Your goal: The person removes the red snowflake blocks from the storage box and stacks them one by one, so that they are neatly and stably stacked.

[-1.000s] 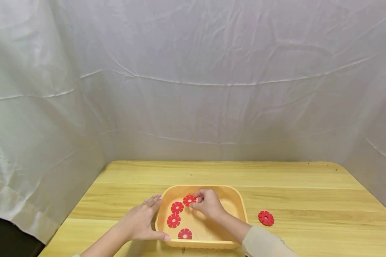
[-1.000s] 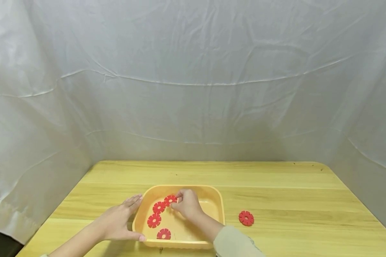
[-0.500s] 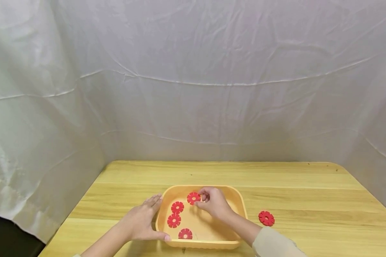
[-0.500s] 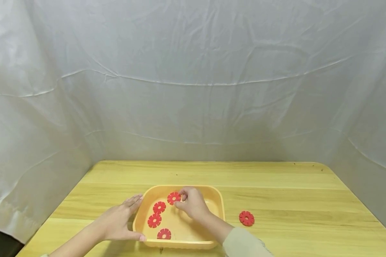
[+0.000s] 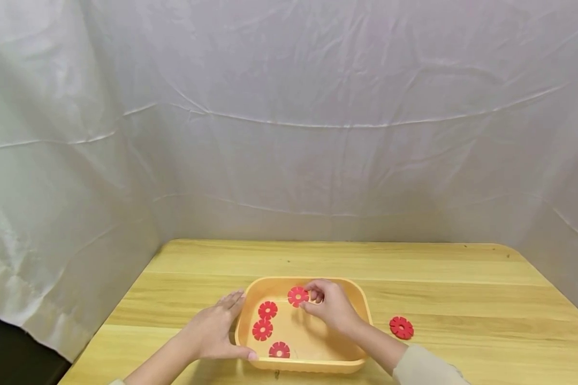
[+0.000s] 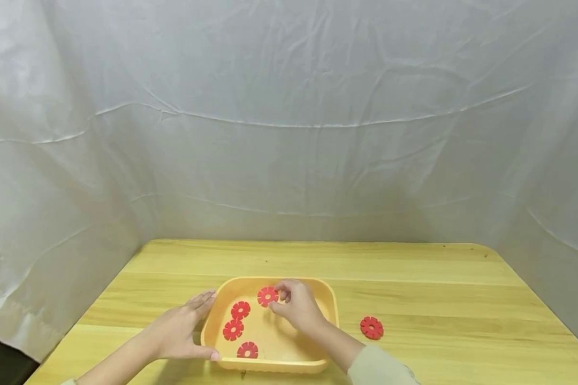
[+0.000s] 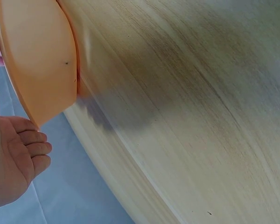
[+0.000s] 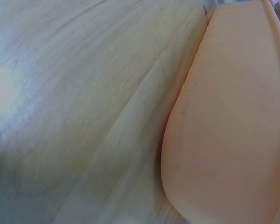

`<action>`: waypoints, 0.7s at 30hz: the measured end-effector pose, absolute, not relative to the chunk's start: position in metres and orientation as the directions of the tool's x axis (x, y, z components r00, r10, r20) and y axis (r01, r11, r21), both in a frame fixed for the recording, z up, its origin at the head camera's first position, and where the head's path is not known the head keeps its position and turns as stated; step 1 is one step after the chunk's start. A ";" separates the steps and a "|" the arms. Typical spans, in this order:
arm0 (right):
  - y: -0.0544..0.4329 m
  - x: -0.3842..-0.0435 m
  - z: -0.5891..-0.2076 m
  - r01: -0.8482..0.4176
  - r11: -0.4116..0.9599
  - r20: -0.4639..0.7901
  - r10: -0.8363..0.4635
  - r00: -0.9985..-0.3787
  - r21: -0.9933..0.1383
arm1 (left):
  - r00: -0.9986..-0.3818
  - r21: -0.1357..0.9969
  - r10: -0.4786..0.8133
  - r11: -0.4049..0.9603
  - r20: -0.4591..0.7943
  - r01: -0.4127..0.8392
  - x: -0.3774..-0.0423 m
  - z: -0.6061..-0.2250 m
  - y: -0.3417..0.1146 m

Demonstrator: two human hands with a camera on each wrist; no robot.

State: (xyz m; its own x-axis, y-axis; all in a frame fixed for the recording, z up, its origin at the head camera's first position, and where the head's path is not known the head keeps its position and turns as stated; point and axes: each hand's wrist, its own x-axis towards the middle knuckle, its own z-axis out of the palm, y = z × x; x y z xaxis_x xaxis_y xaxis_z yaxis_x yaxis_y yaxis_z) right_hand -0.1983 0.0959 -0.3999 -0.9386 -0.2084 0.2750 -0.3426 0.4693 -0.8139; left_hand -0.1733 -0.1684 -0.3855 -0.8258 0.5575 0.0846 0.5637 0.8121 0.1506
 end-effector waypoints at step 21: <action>0.116 -0.192 -0.400 -0.429 0.503 0.379 -0.204 -0.903 -0.750 | -0.831 0.167 0.553 0.815 0.062 0.554 -0.172 -0.385 -0.166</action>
